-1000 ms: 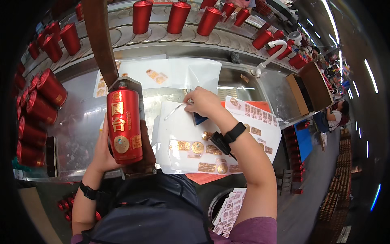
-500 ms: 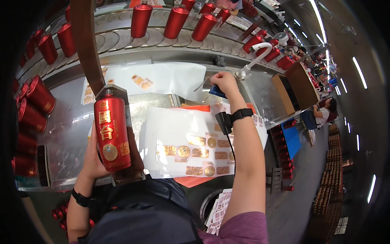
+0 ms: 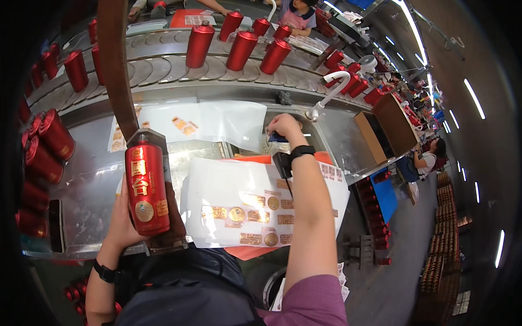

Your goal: Apply gold decorative labels and clean red liquor bottles on a production assembly line.

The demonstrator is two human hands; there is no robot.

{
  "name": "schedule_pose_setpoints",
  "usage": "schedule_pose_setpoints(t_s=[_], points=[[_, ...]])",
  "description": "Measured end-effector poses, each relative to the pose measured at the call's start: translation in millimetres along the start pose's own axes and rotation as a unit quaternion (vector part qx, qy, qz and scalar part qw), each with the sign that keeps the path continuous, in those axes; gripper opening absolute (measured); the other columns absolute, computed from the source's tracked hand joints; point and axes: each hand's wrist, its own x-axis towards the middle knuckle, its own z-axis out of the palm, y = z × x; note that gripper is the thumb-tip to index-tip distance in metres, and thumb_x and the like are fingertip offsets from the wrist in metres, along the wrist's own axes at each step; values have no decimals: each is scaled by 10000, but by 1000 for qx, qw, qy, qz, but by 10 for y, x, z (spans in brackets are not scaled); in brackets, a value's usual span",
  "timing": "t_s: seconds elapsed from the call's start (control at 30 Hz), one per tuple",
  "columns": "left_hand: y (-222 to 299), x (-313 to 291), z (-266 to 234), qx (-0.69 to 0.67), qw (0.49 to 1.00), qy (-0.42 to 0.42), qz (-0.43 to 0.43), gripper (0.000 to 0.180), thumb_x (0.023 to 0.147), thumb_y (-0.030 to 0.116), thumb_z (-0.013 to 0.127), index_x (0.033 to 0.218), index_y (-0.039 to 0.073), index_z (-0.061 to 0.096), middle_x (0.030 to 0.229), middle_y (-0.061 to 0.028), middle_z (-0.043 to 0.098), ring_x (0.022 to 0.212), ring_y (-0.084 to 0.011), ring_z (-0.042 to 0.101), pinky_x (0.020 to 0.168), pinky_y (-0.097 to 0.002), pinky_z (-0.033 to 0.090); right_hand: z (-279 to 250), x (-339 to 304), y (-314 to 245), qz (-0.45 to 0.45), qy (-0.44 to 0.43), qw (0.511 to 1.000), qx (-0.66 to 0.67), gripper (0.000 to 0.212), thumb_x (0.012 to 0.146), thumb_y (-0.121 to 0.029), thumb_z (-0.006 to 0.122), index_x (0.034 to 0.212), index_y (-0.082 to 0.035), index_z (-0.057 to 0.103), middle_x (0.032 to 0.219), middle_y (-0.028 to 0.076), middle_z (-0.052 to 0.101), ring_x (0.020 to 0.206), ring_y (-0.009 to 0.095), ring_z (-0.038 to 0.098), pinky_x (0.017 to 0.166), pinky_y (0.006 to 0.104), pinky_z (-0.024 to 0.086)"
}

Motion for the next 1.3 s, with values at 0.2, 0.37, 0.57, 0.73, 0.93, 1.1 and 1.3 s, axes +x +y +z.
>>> schedule_pose_setpoints(t_s=[0.2, 0.37, 0.57, 0.73, 0.93, 1.1, 1.3], points=[[463, -53, -430, 119, 992, -12, 36, 1239, 548, 416, 900, 1513, 27, 228, 1543, -225, 263, 1414, -416, 239, 1154, -502, 211, -434, -832, -1007, -107, -42, 952, 285, 145, 850, -122, 697, 915, -5, 641, 841, 97, 714, 757, 143, 673, 713, 244, 511], [885, 262, -496, 135, 976, 38, 167, 470, 738, 261, 793, 1160, 91, 677, 1309, -134, 583, 1199, -354, 454, 1046, -457, 343, -405, -1672, -1815, -196, -120, 887, 399, 134, 896, -94, 651, 969, 15, 621, 853, 105, 716, 786, 133, 672, 758, 250, 502], [1040, 555, -130, -133, 991, -7, -6, 224, 922, 189, 631, 1104, 76, 696, 1175, -85, 649, 1120, -228, 537, 986, -351, 408, -217, -2336, -2334, -226, -243, 836, 438, 106, 912, -73, 629, 990, -3, 611, 839, 117, 727, 749, 98, 662, 673, 216, 480], [1214, 528, 14, -469, 864, -136, -124, 433, 1055, 330, 381, 1223, 9, 616, 1287, -155, 568, 1143, -190, 556, 983, -278, 417, -84, -2522, -2463, -209, -245, 812, 488, 97, 916, -78, 627, 993, -22, 608, 835, 122, 731, 672, 60, 625, 594, 187, 456], [1159, 345, 11, -429, 865, -207, -158, 485, 1055, 411, 347, 1130, 26, 633, 725, 30, 489, 625, -51, 429, 576, -209, 349, 55, -2508, -2375, -191, -167, 772, 584, 78, 923, -86, 613, 991, -52, 597, 835, 138, 723, 591, 65, 594, 512, 178, 443], [1034, 178, 8, -388, 901, -160, -114, 270, 976, 268, 593, 988, 10, 672, 922, -28, 643, 837, -97, 596, 743, -250, 477, 258, -2482, -2153, -132, -69, 766, 625, 67, 947, -123, 581, 991, -72, 577, 879, 156, 717, 530, 75, 556, 459, 180, 426], [993, 83, -124, -200, 977, -52, -49, 116, 916, 132, 657, 924, 17, 662, 834, -67, 641, 736, -145, 625, 659, -271, 496, 583, -2614, -1863, -94, -65, 749, 653, 55, 950, -118, 570, 965, -65, 564, 949, 168, 712, 523, 71, 537, 443, 191, 429]])
